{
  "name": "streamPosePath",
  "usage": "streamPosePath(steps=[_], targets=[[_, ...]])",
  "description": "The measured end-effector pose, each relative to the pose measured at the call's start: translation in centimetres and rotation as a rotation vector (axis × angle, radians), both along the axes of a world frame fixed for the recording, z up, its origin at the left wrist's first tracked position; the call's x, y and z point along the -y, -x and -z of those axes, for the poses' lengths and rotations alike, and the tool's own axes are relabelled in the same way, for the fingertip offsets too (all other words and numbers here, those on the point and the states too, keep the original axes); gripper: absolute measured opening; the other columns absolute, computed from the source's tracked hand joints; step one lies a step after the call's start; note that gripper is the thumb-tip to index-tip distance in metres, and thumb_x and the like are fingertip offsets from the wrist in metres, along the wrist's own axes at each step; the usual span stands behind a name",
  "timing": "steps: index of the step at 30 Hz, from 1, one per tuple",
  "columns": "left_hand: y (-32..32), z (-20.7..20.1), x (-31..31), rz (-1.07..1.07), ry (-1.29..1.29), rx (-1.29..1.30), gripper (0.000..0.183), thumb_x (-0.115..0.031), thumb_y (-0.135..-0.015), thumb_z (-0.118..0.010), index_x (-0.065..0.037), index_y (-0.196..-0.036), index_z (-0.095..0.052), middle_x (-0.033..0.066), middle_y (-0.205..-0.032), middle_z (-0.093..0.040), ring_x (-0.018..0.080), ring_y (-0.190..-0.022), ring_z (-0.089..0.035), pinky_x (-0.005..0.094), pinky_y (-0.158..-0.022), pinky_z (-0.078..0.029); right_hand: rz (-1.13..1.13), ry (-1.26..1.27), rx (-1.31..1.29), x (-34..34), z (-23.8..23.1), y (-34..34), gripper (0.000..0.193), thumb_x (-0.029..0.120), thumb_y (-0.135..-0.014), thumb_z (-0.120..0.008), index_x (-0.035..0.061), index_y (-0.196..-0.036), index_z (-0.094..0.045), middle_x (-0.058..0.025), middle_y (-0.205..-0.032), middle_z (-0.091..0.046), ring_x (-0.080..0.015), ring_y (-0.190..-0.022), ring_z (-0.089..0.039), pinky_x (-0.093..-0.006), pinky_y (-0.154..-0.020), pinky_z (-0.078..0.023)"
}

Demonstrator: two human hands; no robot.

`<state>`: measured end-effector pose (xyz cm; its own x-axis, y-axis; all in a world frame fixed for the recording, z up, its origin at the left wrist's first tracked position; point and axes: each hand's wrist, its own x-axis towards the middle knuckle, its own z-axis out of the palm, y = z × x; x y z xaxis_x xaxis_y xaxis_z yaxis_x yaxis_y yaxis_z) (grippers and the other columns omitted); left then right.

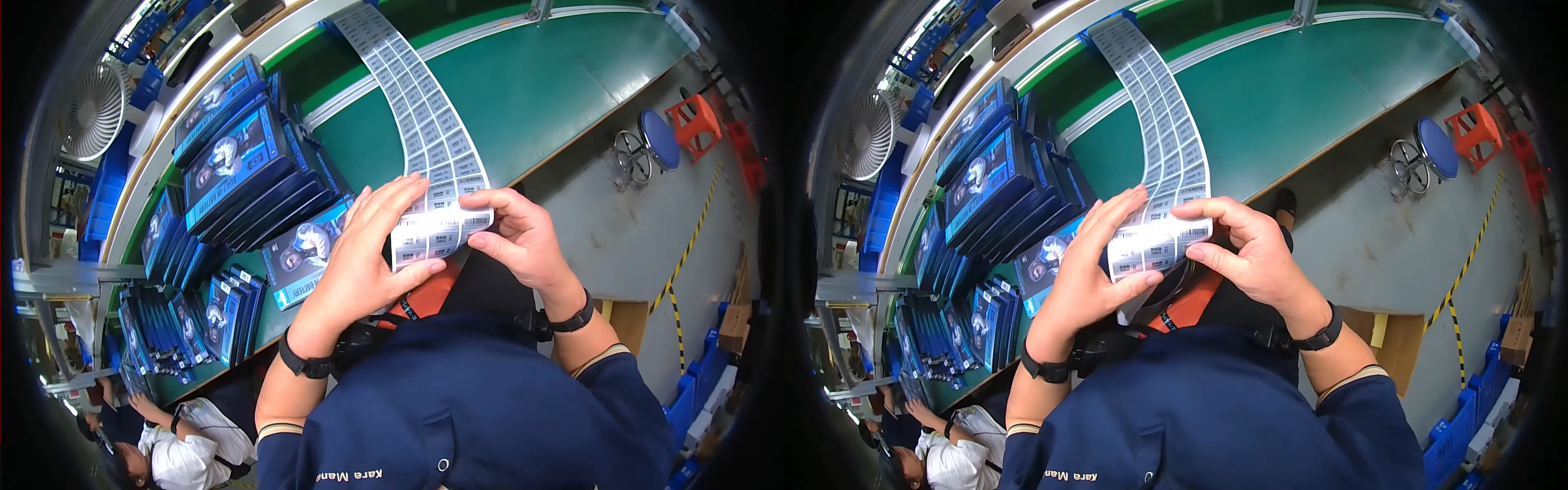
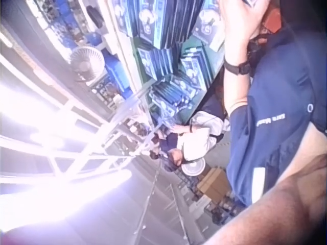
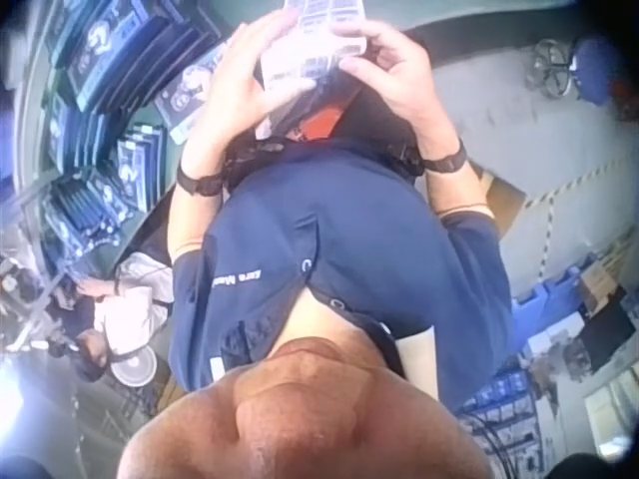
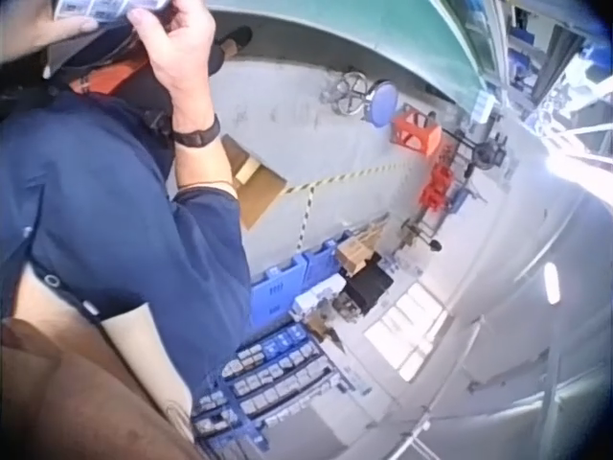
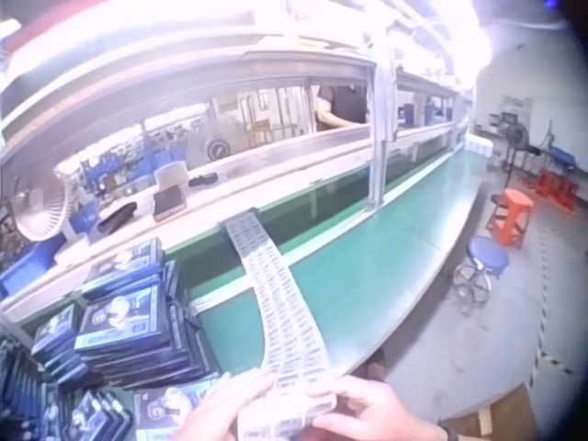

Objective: Applying stickers or labels to packaged electronic product boxes on an assembly line.

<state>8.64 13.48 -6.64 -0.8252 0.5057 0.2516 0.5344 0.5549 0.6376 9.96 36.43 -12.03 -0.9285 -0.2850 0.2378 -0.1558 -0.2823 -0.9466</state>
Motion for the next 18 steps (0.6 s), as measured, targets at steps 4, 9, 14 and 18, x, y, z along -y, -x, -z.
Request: streamPosePath(steps=[4,9,14,18], targets=[[2.0,0.9,-1.8,0.021,-0.154,0.090,0.045,-0.013,-0.079,-0.077,-0.008,-0.121,-0.062,0.0086,-0.120,-0.067,0.0295,-0.132,-0.051,0.0528,-0.119,-0.019,0.060,0.012,0.004,-0.9,-1.1,1.2,0.040,0.000,-0.090,-0.066,0.0001,-0.129,-0.057,-0.0053,-0.117,-0.062,-0.0104,-0.102,-0.059,-0.0271,-0.091,-0.048],[2.5,1.1,-4.2,-0.045,-0.232,0.210,0.038,-0.008,-0.081,-0.076,-0.007,-0.118,-0.063,0.0081,-0.118,-0.066,0.0237,-0.126,-0.055,0.0431,-0.116,-0.029,0.116,-0.038,0.083,-2.0,-1.0,2.8,0.041,0.002,-0.091,-0.066,0.0011,-0.130,-0.056,-0.0041,-0.114,-0.063,-0.0087,-0.097,-0.059,-0.0268,-0.089,-0.048],[3.3,2.3,-4.9,0.007,-0.432,0.426,0.059,-0.013,-0.082,-0.079,-0.003,-0.134,-0.054,0.0104,-0.127,-0.060,0.0190,-0.121,-0.055,0.0342,-0.105,-0.042,0.049,0.092,0.080,-2.4,-1.3,3.1,0.045,0.002,-0.090,-0.067,0.0025,-0.133,-0.054,-0.0030,-0.111,-0.064,-0.0090,-0.095,-0.059,-0.0273,-0.090,-0.048],[3.7,2.5,-5.7,-0.099,-0.396,0.526,0.041,-0.008,-0.083,-0.078,-0.003,-0.122,-0.065,0.0040,-0.106,-0.065,0.0119,-0.104,-0.059,0.0281,-0.093,-0.048,0.050,0.032,0.109,-3.3,-0.8,3.4,0.048,0.001,-0.088,-0.069,0.0020,-0.133,-0.054,-0.0017,-0.108,-0.064,-0.0084,-0.092,-0.058,-0.0261,-0.087,-0.048]])
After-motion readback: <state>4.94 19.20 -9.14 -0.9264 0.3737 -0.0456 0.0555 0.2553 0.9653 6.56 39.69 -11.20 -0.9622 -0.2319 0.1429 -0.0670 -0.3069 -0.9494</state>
